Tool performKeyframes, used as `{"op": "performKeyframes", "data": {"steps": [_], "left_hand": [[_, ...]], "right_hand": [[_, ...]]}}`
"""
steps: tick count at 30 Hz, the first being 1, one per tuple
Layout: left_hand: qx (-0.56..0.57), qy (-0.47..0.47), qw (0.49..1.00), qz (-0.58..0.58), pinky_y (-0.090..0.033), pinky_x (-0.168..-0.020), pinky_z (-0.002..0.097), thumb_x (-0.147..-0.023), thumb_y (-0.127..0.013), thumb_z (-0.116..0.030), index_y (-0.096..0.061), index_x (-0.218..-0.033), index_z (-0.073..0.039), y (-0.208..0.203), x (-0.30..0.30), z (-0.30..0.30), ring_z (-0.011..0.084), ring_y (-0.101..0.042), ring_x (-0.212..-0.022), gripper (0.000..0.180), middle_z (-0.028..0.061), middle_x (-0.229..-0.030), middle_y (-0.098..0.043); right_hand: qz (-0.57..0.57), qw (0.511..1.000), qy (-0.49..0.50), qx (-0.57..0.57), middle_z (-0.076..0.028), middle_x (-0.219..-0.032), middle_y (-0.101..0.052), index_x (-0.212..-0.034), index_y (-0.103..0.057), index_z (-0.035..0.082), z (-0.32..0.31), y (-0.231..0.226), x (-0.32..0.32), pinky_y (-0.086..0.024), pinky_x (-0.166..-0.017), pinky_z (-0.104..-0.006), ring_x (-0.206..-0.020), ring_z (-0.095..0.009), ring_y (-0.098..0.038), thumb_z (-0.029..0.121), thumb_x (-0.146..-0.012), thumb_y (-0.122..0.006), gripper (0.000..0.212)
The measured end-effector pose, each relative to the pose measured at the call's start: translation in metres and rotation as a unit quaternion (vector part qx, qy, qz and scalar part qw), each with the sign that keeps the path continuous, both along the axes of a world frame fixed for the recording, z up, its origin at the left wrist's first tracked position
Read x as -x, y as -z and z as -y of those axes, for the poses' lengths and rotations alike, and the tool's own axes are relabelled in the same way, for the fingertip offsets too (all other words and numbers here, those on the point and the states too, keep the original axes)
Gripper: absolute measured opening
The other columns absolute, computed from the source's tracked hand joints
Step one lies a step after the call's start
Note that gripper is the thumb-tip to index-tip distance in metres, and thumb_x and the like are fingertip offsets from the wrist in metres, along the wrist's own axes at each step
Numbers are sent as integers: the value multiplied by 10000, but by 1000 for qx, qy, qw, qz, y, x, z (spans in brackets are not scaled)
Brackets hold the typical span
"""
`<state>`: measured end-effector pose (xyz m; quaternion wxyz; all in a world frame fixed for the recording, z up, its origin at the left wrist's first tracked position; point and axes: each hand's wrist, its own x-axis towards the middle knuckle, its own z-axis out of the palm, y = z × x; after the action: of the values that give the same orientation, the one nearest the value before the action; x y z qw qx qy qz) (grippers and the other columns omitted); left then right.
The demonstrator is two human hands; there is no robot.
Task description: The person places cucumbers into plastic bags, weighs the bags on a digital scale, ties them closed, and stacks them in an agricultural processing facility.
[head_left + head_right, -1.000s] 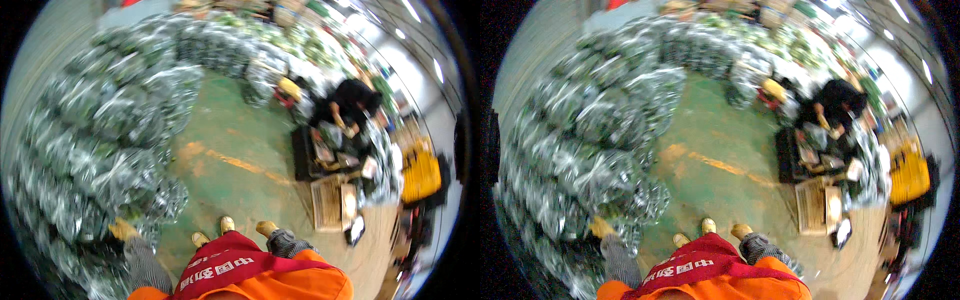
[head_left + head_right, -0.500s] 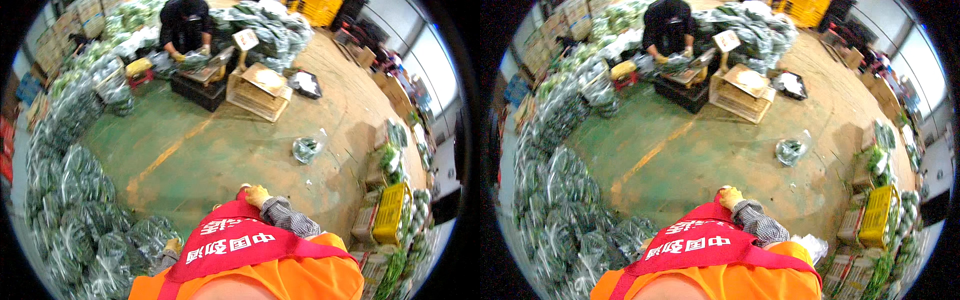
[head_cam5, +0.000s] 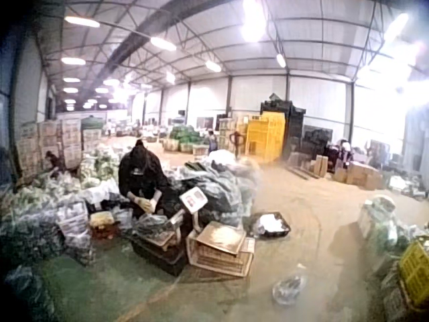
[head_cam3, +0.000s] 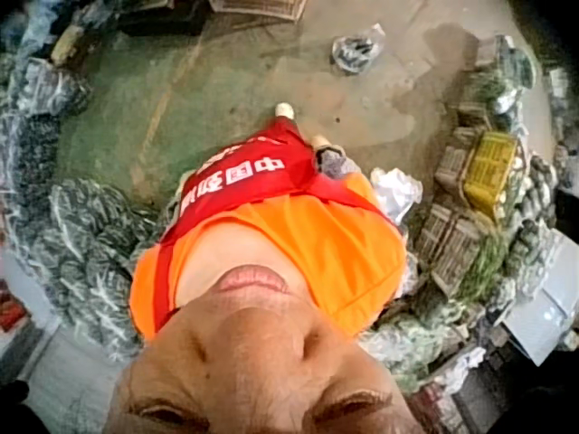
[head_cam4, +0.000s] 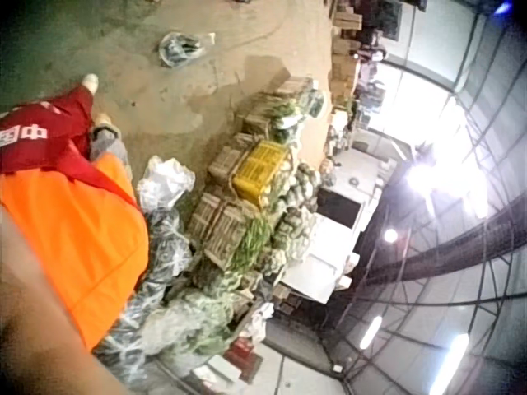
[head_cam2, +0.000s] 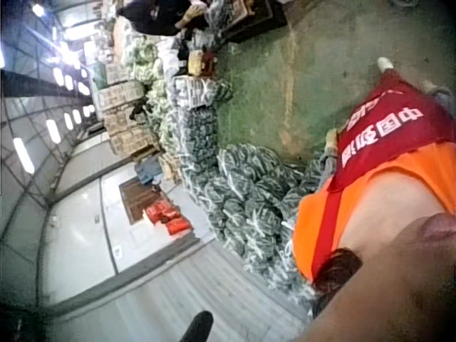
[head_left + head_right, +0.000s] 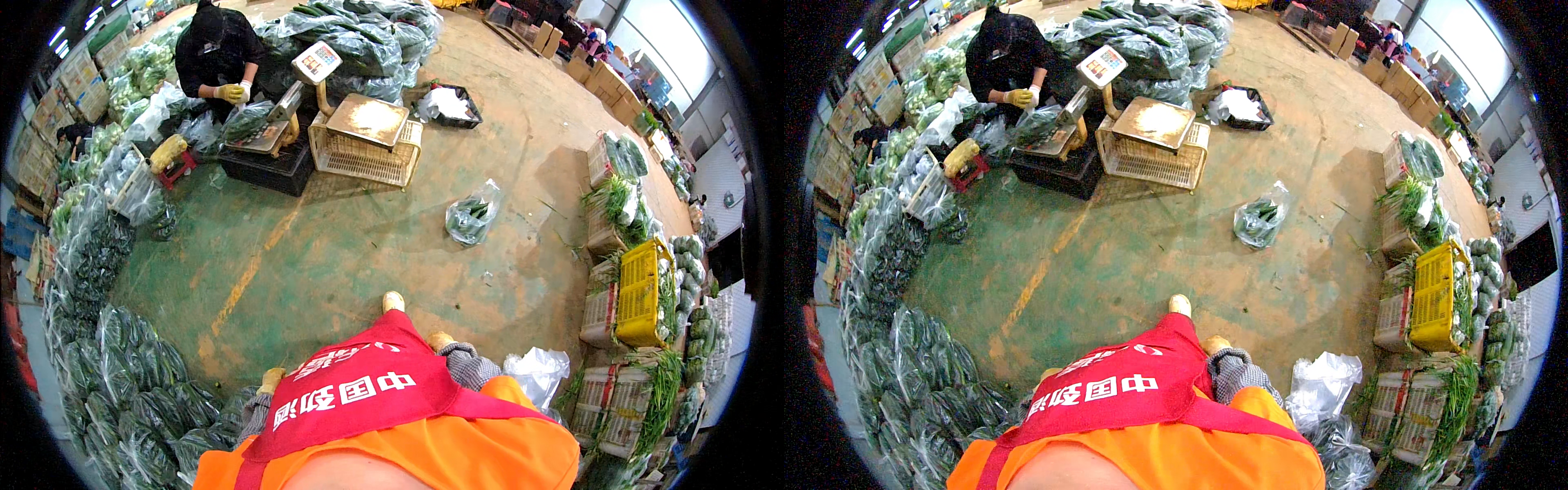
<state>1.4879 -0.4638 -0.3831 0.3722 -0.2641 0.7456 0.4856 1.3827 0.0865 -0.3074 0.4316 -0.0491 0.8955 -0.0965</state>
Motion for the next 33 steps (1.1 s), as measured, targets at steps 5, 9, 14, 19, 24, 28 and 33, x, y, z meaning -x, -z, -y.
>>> {"op": "performKeyframes", "data": {"steps": [5, 9, 14, 19, 24, 28, 33], "left_hand": [[175, 326, 929, 15, -464, -734, 402, -739, -530, -333, -621, -840, -47, -29, 1, -7, 320, -595, -884, 317, 166, -868, -625], [284, 381, 878, 48, -484, -718, 380, -746, -526, -338, -638, -926, -75, -69, 97, -68, 295, -601, -904, 338, 157, -900, -628], [373, 175, 903, 124, -452, -745, 411, -752, -551, -396, -640, -945, -123, -220, 268, -203, 273, -592, -910, 346, 99, -1011, -614], [176, 239, 954, -38, -460, -588, 389, -774, -531, -240, -601, -831, -75, -117, 323, -201, 270, -616, -729, 188, 153, -810, -625], [267, 450, 852, 24, -469, -721, 421, -800, -485, -301, -581, -974, -80, -130, 364, -221, 334, -596, -865, 297, 176, -911, -621], [213, 502, 837, 32, -469, -772, 417, -808, -473, -323, -573, -1043, -92, -151, 427, -249, 343, -582, -921, 345, 181, -964, -613], [227, 467, 854, 30, -461, -550, 380, -822, -471, -272, -579, -960, -78, -111, 599, -291, 266, -609, -702, 260, 153, -843, -625]], "right_hand": [[-12, 992, 126, 24, -157, -1082, -571, -996, -632, 88, 19, -50, 73, -417, -880, -383, -1028, -317, -535, 323, -762, -457, 375], [-88, 987, 99, 86, -170, -1010, -596, -954, -643, 95, -24, -75, 117, -429, -856, -379, -967, -323, -559, 284, -759, -452, 332], [-96, 949, 267, 135, -148, -952, -605, -886, -629, 92, -123, 29, 160, -442, -782, -402, -908, -305, -576, 346, -728, -501, 324], [-50, 977, 198, 56, -160, -763, -619, -768, -622, 73, -203, 42, 209, -481, -645, -412, -766, -301, -612, 219, -713, -546, 174], [-70, 991, 112, 19, -168, -940, -601, -868, -630, 56, -230, 25, 263, -461, -773, -401, -907, -326, -573, 192, -747, -471, 241], [-51, 965, 252, 56, -153, -883, -601, -847, -603, 33, -216, 14, 319, -478, -716, -387, -822, -302, -586, 212, -741, -485, 239], [-42, 934, 346, 80, -112, -907, -623, -840, -623, 66, -217, 42, 384, -481, -654, -325, -706, -246, -603, 255, -781, -456, 260]]}}
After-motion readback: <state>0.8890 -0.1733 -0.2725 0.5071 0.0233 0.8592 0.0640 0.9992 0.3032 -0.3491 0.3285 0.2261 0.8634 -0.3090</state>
